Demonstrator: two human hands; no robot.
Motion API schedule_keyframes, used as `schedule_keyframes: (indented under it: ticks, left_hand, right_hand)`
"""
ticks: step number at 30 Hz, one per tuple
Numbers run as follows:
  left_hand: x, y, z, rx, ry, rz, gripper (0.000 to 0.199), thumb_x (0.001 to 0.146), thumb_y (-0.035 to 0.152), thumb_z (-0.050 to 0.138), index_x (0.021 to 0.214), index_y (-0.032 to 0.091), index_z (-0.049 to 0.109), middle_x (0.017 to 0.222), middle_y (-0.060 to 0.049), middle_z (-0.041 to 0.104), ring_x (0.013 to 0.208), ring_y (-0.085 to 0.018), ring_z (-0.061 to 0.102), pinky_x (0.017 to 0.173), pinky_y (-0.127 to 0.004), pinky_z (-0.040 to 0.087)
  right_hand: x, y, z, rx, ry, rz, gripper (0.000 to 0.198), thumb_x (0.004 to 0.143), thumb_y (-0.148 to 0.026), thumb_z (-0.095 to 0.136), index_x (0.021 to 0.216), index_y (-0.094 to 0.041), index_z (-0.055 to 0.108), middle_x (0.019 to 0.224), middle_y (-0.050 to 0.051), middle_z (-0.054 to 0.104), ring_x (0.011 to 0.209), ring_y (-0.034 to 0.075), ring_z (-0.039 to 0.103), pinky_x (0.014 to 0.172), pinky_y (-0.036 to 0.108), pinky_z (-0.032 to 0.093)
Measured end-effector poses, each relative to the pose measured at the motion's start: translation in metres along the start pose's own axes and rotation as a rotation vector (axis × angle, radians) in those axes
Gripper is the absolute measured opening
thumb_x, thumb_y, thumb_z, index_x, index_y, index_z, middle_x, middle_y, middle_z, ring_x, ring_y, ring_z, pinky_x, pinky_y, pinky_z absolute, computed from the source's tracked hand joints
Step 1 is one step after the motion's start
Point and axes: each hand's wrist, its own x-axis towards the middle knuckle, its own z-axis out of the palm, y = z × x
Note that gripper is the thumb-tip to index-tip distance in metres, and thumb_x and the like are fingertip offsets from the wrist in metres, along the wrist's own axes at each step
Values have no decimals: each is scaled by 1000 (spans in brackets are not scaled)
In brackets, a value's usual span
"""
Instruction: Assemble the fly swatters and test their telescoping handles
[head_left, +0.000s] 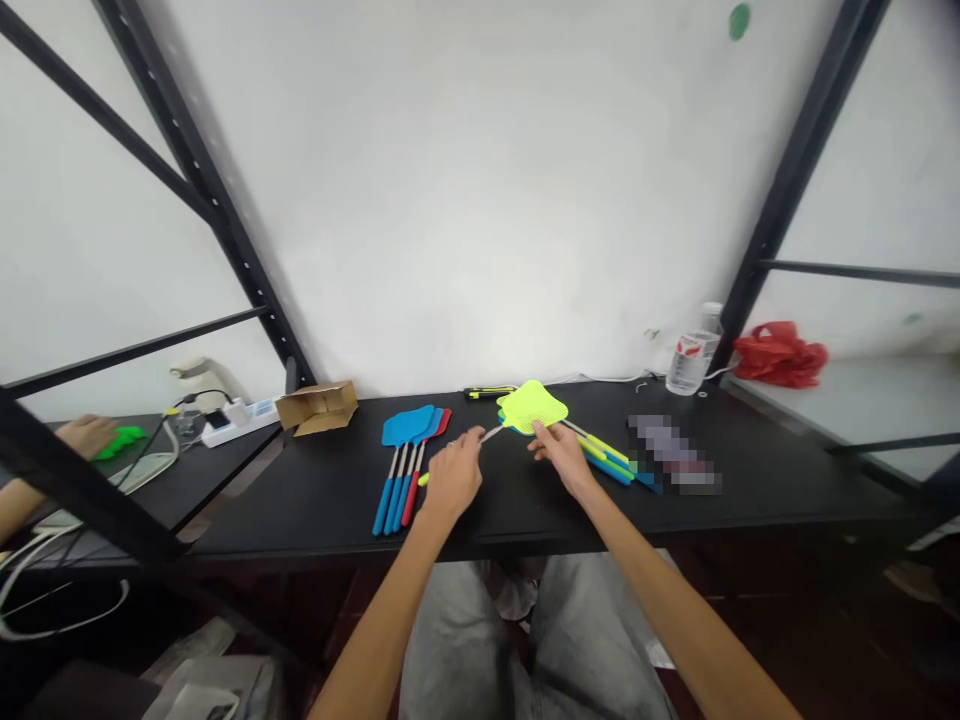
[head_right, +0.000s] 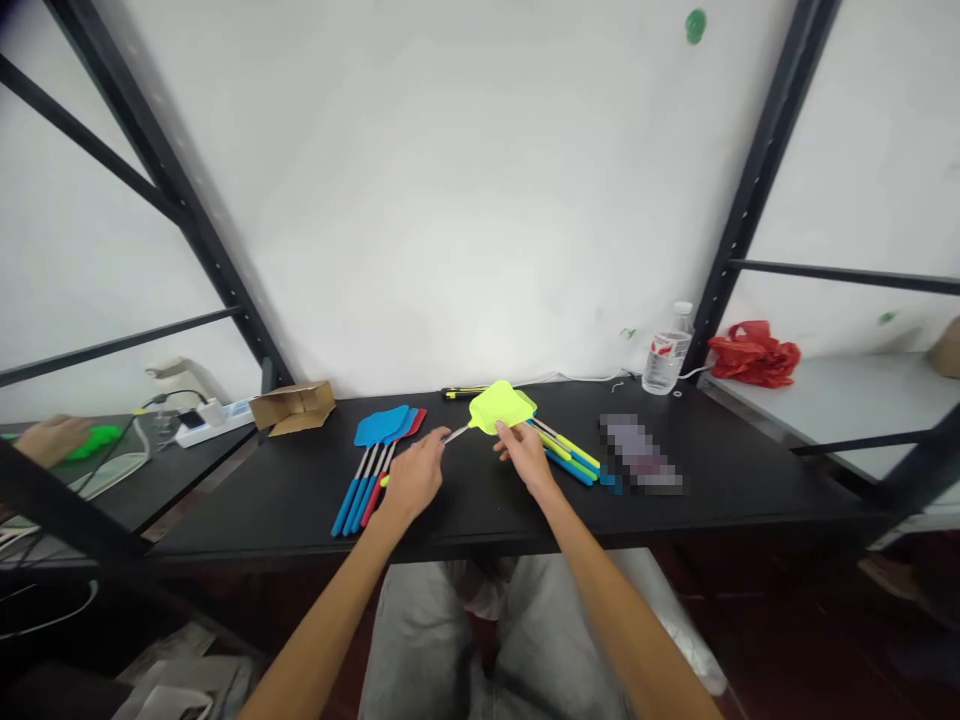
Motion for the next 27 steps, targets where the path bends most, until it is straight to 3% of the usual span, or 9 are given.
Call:
schedule_keyframes:
  ticks: [4,7,13,23,27]
  left_hand:
    - [0,29,30,-57,46,123,35,101,32,29,126,26,53,110,-6,68,96,-20,64,75,-28,42]
    - [2,35,35,-75,37,102,37,102,43,29,122,28,56,106,-5,69,91,-20,65,67,-26,38]
    - [3,36,30,-60,-9,56,38,102,46,26,111,30,60,95,-2,72,80,-18,66,58,-26,28]
    - [1,32,29,15,129,103,35,102,33,29,90,23,60,82,-3,69,79,-19,62,68,-31,30]
    - [-1,33,19,30,102,110,32,102,33,31,91,24,60,81,-2,69,73,-18,62,62,-31,27]
  right_hand:
    - [2,3,4,343,-72,148,38,75,-50,75,98,-19,71,99,8,72,71,17,67,60,26,50]
    - [-1,3,3,364,-140,168,35,74,-48,77,92,-19,73,99,8,73,72,16,68,63,25,51]
    - [-3,0,1,370,-97,112,31,75,-47,76,89,-20,74,99,8,73,77,17,67,58,25,47]
    - [1,-4,-13,543,214,-61,28,73,-44,78,84,-19,72,85,5,71,73,15,60,55,24,43]
    - [7,-7,-25,652,329,-72,31,71,-46,79,84,-19,71,82,3,68,74,14,61,56,24,44]
